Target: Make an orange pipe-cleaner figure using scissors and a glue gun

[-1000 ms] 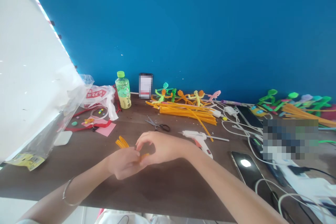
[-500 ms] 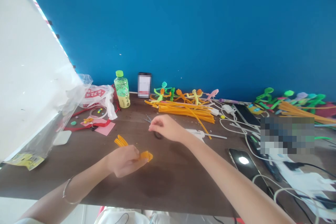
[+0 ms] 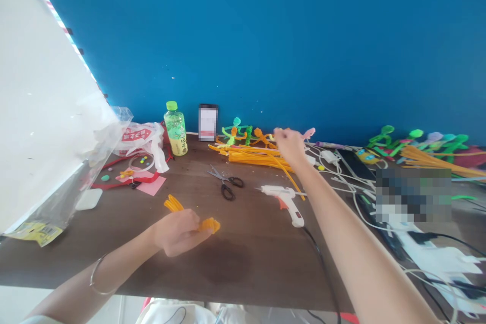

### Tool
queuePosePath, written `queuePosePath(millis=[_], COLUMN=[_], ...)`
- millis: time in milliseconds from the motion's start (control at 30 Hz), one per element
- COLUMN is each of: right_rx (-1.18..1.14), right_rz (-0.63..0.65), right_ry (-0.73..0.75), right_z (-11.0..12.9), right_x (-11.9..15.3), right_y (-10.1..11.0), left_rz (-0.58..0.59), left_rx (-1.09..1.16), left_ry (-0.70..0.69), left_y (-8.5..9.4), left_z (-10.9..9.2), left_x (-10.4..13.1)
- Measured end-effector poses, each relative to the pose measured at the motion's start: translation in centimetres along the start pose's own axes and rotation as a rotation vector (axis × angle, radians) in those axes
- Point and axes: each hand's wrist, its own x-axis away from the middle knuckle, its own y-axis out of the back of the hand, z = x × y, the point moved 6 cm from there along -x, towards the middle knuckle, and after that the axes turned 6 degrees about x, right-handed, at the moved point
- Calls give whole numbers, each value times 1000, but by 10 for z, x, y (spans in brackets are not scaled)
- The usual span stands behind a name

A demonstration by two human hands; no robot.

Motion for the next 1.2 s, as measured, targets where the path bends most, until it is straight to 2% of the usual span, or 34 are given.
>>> queuePosePath(millis=[33, 100, 133, 200, 233, 300, 400, 467, 600, 733, 833, 1033, 1200], right_rx=[116, 256, 308, 366, 376, 330, 87, -125, -462, -636, -696, -735, -752], right_rz=[79, 203, 257, 350, 329, 286, 277, 218, 28, -113, -173, -157, -152], right_ry=[65, 301, 365, 386, 364, 328, 254, 243, 243, 273, 285, 353, 331], right_z=[10, 41, 54, 70, 76, 83, 86, 90, 101, 109, 111, 124, 124], right_x=[7, 27, 38, 57, 63, 75, 93, 108, 137, 157, 165, 178, 180], right_y=[-7, -22, -29, -39, -39, -37, -41, -44, -53, -63, -67, -63, -63], left_rz=[-21, -97, -174, -465, -553, -632, -612, -596, -574, -554, -580, -610, -630], left_rx=[44, 152, 208, 298, 337, 508, 1012, 1307, 1622, 1728, 1710, 1689, 1677], left_ry=[26, 84, 119, 135, 126, 164, 305, 380, 488, 543, 584, 642, 633], left_y=[0, 2, 4, 16, 20, 21, 13, 6, -4, -7, -6, -9, -10], left_z=[3, 12, 17, 23, 24, 29, 42, 49, 58, 58, 58, 63, 67], left_x=[1, 3, 4, 7, 6, 2, -5, -7, -7, -6, -3, 4, 3])
